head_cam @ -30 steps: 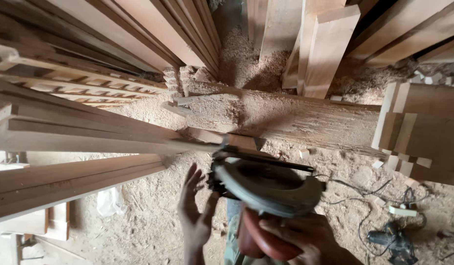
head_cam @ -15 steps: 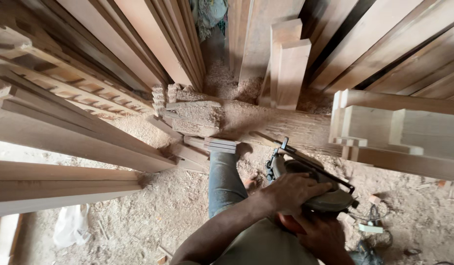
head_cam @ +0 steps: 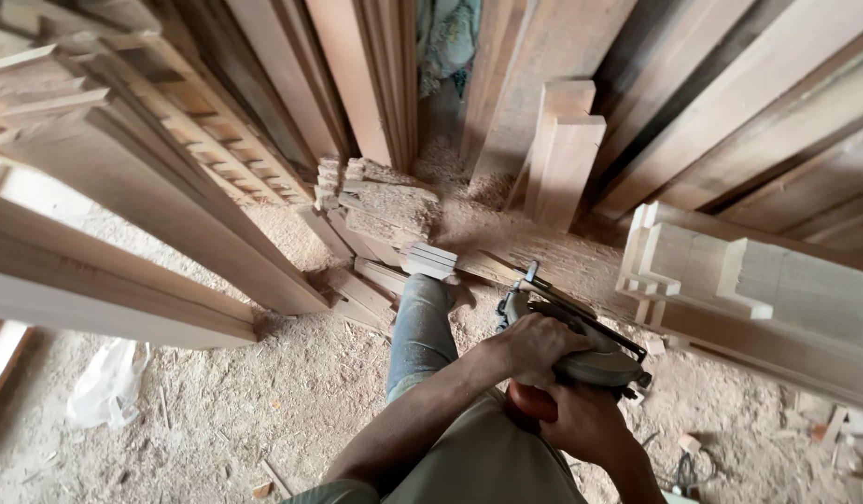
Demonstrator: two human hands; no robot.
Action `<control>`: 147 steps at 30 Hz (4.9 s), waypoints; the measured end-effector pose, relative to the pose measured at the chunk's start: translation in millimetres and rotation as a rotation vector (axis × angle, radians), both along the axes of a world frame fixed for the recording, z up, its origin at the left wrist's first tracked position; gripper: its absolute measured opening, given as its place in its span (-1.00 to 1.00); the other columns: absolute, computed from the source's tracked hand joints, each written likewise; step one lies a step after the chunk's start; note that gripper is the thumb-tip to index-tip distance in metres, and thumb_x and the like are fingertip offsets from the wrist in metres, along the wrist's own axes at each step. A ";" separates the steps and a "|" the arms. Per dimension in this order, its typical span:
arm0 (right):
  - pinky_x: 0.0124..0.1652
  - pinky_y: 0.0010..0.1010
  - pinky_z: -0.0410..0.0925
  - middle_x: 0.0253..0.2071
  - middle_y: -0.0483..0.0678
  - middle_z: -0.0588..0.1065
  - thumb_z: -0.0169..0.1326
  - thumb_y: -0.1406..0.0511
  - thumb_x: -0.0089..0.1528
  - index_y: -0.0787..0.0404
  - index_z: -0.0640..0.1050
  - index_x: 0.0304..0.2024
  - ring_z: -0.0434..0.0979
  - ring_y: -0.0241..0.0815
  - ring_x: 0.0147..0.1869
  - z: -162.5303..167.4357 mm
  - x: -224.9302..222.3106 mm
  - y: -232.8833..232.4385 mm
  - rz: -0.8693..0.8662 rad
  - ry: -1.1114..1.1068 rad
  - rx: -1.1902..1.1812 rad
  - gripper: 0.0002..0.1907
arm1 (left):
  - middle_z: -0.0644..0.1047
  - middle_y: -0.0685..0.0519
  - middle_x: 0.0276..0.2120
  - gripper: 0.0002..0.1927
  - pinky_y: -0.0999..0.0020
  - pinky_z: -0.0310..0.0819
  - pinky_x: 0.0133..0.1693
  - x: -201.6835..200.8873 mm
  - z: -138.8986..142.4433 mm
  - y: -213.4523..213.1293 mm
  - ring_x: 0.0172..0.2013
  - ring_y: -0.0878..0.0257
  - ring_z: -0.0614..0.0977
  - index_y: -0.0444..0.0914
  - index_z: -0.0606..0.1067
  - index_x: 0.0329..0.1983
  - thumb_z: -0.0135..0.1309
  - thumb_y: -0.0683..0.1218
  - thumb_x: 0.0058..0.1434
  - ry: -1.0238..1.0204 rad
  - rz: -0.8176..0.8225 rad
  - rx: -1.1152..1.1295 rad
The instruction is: The person uses a circular saw to cut wooden planks into smaller pieces. They repeatedly position the planks, cut them, and move the cut pieces aside.
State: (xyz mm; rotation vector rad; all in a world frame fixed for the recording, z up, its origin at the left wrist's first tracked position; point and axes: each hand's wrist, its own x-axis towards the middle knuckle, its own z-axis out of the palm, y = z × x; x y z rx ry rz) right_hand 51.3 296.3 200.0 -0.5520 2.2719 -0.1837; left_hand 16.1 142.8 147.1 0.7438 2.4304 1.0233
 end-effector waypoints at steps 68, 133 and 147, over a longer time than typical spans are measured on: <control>-0.12 -0.14 0.54 -0.31 0.01 0.67 0.15 0.17 0.17 0.15 0.74 -0.20 0.69 -0.03 -0.15 -140.6 -59.2 213.2 -0.880 0.029 -0.416 -0.72 | 0.68 -0.02 -0.29 -0.49 0.07 0.64 -0.28 -454.9 45.6 -263.8 -0.34 0.08 0.70 -0.10 0.62 -0.03 0.50 0.02 -0.08 0.394 0.518 -0.594; 0.17 -0.16 0.41 0.10 0.08 0.62 0.25 0.06 0.00 -0.22 0.44 0.36 0.61 0.07 0.24 -152.9 70.2 165.0 -0.909 -0.011 0.007 -0.19 | 0.58 -0.26 -0.09 -0.22 -0.06 0.67 -0.19 262.0 -83.0 -187.1 -0.15 -0.10 0.65 -0.25 0.40 0.25 -0.04 0.34 0.10 -1.299 1.288 1.574; 0.19 -0.07 0.43 0.11 0.14 0.60 0.24 0.04 0.04 -0.37 0.29 0.45 0.56 0.23 0.22 -158.9 97.5 155.1 -0.837 0.076 0.185 -0.10 | 0.50 -0.17 -0.05 -0.35 0.16 0.64 -0.05 79.3 -150.2 -142.0 -0.09 0.02 0.60 -0.33 0.35 0.24 0.06 0.25 0.34 -0.773 0.770 2.391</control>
